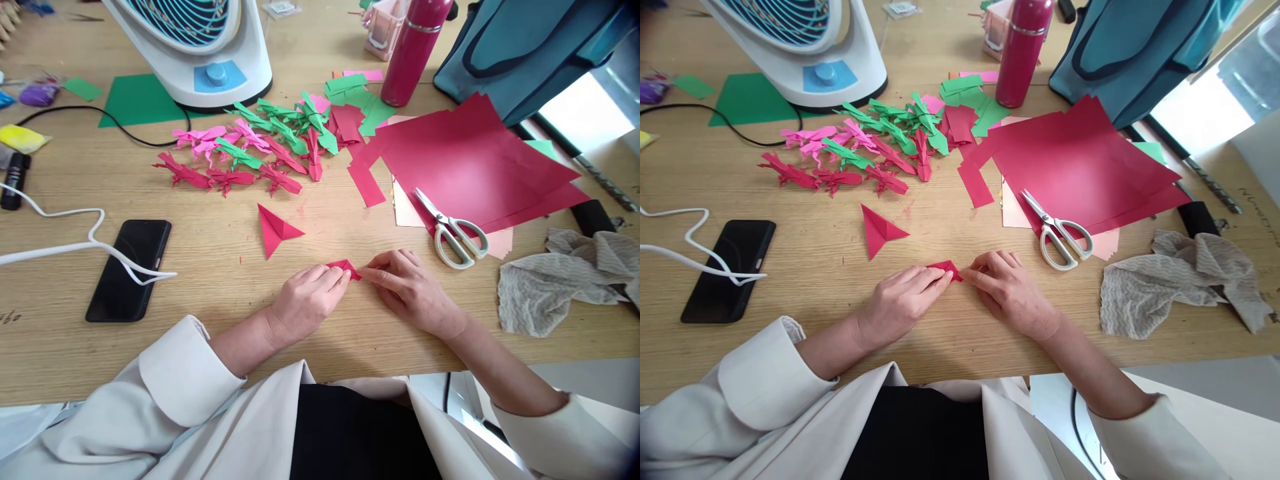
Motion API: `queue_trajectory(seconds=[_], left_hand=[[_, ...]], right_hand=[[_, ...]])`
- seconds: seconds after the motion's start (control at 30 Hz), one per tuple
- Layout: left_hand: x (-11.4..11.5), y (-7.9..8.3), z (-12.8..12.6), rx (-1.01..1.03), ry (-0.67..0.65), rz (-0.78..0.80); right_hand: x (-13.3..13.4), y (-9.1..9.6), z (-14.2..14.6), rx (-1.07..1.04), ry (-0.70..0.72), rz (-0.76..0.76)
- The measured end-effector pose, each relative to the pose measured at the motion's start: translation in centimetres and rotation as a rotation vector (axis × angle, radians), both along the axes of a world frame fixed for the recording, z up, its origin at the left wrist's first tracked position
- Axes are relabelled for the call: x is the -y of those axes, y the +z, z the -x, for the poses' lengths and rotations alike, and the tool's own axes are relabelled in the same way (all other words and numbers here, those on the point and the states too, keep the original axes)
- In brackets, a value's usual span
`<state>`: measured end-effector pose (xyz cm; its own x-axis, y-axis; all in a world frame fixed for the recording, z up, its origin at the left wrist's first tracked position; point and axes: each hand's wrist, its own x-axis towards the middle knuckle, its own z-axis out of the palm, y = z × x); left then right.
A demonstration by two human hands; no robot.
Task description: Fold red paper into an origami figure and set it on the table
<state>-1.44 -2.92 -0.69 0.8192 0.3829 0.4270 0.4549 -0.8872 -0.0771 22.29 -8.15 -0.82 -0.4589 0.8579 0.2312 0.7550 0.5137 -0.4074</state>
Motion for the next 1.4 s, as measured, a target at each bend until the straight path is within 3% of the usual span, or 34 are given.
queue_trajectory(seconds=[0.23, 0.43, 1.13, 1.4], left_hand=[[-0.1, 0.4, 0.1, -0.048, -0.018, 0.0], [-0.1, 0.5, 0.2, -0.066, -0.004, 0.103], [-0.9, 1.1, 0.9, -0.21, -0.163, 0.186], [-0.5, 1.5, 0.5, -0.232, -0.146, 0.208]], right_hand=[[0.2, 0.2, -0.3, 0.047, 0.049, -0.004], [0.4, 0.9, -1.0, 0.095, 0.085, 0.028], [0.1, 0.5, -1.5, -0.013, 0.009, 0.13], [-0.1, 0.5, -1.5, -0.068, 0.007, 0.151]])
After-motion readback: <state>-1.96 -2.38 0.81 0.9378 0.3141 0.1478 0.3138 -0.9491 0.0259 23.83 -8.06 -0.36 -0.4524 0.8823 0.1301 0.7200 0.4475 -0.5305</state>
